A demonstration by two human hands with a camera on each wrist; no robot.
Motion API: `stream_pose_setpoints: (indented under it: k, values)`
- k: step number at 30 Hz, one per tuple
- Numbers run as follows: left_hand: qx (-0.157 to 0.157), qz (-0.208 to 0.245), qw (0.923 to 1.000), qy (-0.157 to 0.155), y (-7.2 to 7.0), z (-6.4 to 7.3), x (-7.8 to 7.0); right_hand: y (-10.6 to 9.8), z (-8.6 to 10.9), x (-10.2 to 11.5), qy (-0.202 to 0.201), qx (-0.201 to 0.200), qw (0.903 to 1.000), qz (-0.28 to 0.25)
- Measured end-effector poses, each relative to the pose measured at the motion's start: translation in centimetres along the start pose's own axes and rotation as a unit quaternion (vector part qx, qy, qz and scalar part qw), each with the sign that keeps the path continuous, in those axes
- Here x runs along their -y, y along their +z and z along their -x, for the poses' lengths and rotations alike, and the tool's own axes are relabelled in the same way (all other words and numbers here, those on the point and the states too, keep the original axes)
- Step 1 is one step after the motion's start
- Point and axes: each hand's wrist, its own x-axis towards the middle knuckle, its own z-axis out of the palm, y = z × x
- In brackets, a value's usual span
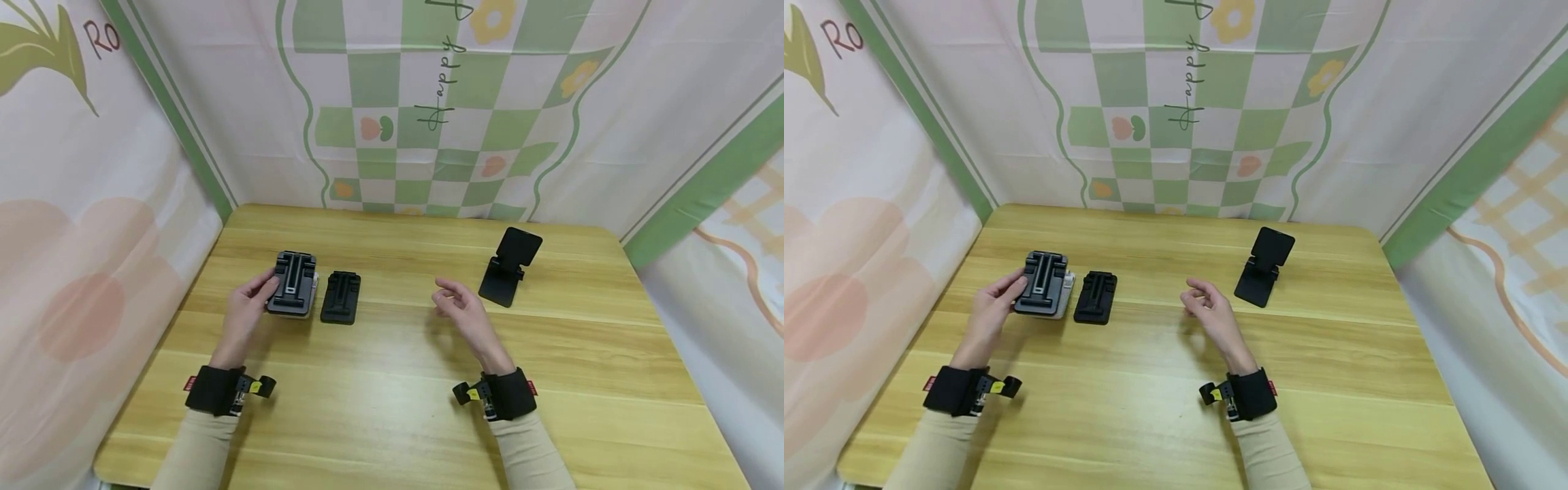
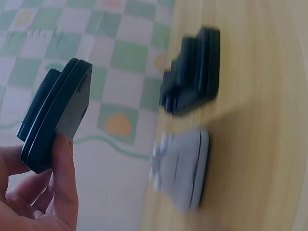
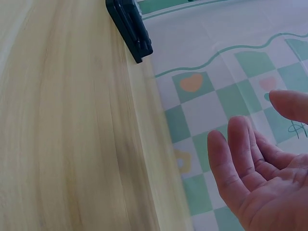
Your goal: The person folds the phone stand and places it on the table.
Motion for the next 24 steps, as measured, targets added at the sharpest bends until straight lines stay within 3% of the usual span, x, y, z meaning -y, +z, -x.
stream_pose_setpoints:
  k: [3, 11, 16, 24]
  values:
    - [-0.022, 0.0, 0.9997, -0.011, -1.3, -0.5, 0.2, -0.1, 0.1, -0.1, 0.0, -0.002, 1.0, 0.0]
    - [-0.043, -0.05, 0.9975, -0.024, -4.1, -1.5, 1.2, -0.3, 0.0, -0.4, 0.006, -0.01, 0.9998, 0.014]
    - [-0.055, -0.101, 0.9929, -0.03, -5.6, -2.4, 2.0, -0.3, 0.2, -0.5, 0.012, -0.012, 0.9998, 0.013]
    - [-0.03, -0.12, 0.9917, -0.035, -7.2, -3.1, 3.9, -0.4, 0.5, -0.6, 0.019, -0.015, 0.9995, 0.021]
